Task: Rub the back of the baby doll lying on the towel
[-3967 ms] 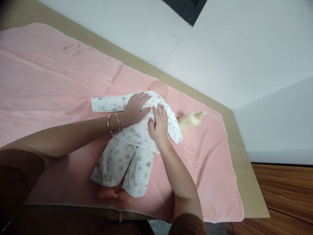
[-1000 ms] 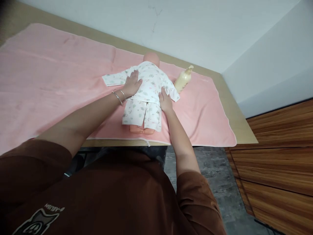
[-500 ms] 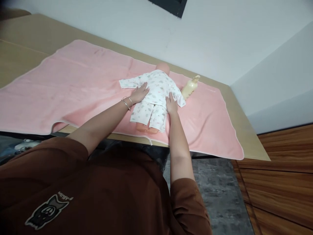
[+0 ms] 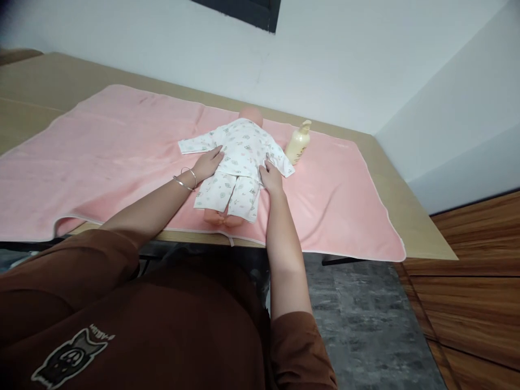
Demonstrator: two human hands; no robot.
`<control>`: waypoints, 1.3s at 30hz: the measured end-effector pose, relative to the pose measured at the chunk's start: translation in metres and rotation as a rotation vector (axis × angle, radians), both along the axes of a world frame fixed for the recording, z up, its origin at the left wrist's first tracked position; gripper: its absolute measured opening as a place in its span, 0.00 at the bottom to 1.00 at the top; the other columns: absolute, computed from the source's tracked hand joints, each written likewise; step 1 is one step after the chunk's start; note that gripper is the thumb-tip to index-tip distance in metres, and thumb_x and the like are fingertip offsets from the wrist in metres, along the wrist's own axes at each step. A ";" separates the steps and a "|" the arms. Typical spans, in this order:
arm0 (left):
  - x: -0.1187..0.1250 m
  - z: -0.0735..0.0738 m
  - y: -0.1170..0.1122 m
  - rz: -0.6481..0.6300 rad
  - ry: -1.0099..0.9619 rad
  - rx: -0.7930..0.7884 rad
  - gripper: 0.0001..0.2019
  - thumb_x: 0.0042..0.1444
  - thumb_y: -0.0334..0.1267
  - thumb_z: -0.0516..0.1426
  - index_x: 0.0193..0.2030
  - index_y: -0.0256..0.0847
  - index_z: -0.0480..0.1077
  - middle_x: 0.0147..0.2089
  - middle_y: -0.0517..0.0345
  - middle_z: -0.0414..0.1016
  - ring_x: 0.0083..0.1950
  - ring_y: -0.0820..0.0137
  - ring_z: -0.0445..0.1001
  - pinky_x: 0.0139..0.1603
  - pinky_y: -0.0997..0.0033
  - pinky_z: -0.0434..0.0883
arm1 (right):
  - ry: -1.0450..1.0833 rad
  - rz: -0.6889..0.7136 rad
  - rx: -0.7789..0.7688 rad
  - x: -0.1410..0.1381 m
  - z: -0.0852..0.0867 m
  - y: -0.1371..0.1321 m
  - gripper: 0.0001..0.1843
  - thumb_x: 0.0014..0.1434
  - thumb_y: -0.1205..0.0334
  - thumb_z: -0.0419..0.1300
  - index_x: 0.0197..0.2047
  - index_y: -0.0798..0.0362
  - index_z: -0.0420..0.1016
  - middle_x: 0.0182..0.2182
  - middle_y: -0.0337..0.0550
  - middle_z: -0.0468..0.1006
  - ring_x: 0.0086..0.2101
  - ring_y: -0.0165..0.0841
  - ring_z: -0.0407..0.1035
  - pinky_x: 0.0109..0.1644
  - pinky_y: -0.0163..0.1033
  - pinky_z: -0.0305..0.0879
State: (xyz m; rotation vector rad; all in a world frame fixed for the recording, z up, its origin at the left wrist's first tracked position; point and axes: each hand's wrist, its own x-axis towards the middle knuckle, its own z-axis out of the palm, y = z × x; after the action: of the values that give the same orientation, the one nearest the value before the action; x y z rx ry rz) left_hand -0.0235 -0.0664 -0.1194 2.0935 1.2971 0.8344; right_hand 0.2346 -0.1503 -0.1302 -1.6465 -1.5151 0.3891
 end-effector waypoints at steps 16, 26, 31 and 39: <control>-0.001 -0.001 -0.001 0.001 -0.021 0.014 0.31 0.72 0.54 0.46 0.72 0.35 0.62 0.73 0.46 0.63 0.74 0.56 0.61 0.76 0.58 0.57 | 0.062 -0.002 -0.092 -0.007 0.011 -0.007 0.20 0.64 0.49 0.51 0.48 0.48 0.78 0.49 0.44 0.83 0.49 0.45 0.74 0.60 0.54 0.69; -0.001 -0.001 -0.001 -0.003 -0.015 0.006 0.30 0.73 0.53 0.47 0.73 0.36 0.61 0.73 0.48 0.62 0.75 0.55 0.61 0.76 0.56 0.57 | 0.071 -0.003 -0.089 -0.008 0.012 -0.010 0.18 0.64 0.50 0.51 0.46 0.48 0.78 0.48 0.45 0.83 0.49 0.46 0.74 0.61 0.54 0.68; -0.001 0.000 -0.001 -0.007 -0.016 -0.003 0.30 0.73 0.52 0.47 0.73 0.36 0.61 0.73 0.48 0.63 0.74 0.55 0.61 0.75 0.57 0.58 | 0.085 0.003 -0.095 -0.009 0.014 -0.010 0.19 0.63 0.50 0.51 0.47 0.49 0.78 0.48 0.45 0.82 0.51 0.46 0.73 0.61 0.53 0.66; -0.002 -0.001 -0.003 -0.007 -0.019 0.005 0.27 0.72 0.46 0.47 0.72 0.35 0.64 0.72 0.48 0.65 0.73 0.56 0.63 0.74 0.58 0.59 | 0.105 0.007 -0.095 -0.008 0.010 -0.014 0.22 0.62 0.51 0.51 0.53 0.49 0.78 0.53 0.45 0.81 0.53 0.44 0.72 0.63 0.53 0.65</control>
State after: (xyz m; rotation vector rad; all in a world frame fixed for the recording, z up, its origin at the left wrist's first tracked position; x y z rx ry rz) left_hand -0.0257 -0.0696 -0.1205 2.0876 1.2779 0.8530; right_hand 0.2263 -0.1645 -0.1201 -1.6675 -1.4437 0.5505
